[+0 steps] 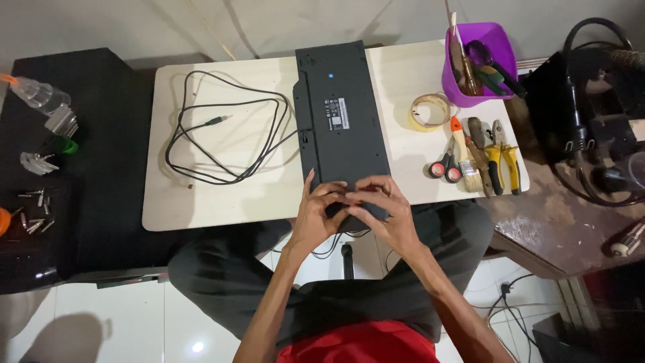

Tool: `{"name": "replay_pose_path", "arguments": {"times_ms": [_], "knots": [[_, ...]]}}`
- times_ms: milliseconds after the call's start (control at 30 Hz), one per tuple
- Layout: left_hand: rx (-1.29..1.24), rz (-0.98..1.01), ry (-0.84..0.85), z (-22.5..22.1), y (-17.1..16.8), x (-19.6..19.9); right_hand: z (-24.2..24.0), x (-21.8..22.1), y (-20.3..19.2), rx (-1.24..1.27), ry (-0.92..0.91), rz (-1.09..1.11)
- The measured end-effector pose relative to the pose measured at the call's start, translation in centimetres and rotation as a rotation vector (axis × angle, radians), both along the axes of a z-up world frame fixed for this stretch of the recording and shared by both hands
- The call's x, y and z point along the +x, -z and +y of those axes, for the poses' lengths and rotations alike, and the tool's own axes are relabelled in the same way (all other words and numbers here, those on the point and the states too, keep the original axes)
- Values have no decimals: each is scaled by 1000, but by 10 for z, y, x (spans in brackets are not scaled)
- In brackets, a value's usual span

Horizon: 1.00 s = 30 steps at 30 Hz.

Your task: Removing several small screws from the back panel of a computer keyboard using a manual screwdriver.

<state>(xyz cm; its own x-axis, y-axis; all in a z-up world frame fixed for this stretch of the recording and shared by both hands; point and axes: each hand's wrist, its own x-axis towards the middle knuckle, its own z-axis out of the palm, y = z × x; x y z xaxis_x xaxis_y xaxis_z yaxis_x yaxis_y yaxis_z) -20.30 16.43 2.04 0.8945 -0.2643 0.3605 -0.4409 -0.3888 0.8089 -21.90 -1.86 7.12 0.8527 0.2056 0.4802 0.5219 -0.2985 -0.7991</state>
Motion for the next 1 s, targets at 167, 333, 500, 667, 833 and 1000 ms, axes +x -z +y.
{"name": "replay_pose_path", "arguments": {"times_ms": [167, 333, 500, 667, 833, 1000], "knots": [[53, -7, 16, 4, -6, 1, 13, -3, -5, -6, -31, -28], [134, -81, 22, 6, -2, -1, 22, -7, -20, -41, -67, -66], [162, -105, -55, 0, 32, 6, 18, -8, -15, -61, 52, -83], [171, -85, -22, 1, 1, 0, 15, -4, -15, -52, 46, -30], [183, -94, -3, 2, 22, 4, 15, -8, -16, -34, 35, -27], [185, -119, -61, -3, 22, 4, 20, -8, -8, -43, 113, -71]]}}
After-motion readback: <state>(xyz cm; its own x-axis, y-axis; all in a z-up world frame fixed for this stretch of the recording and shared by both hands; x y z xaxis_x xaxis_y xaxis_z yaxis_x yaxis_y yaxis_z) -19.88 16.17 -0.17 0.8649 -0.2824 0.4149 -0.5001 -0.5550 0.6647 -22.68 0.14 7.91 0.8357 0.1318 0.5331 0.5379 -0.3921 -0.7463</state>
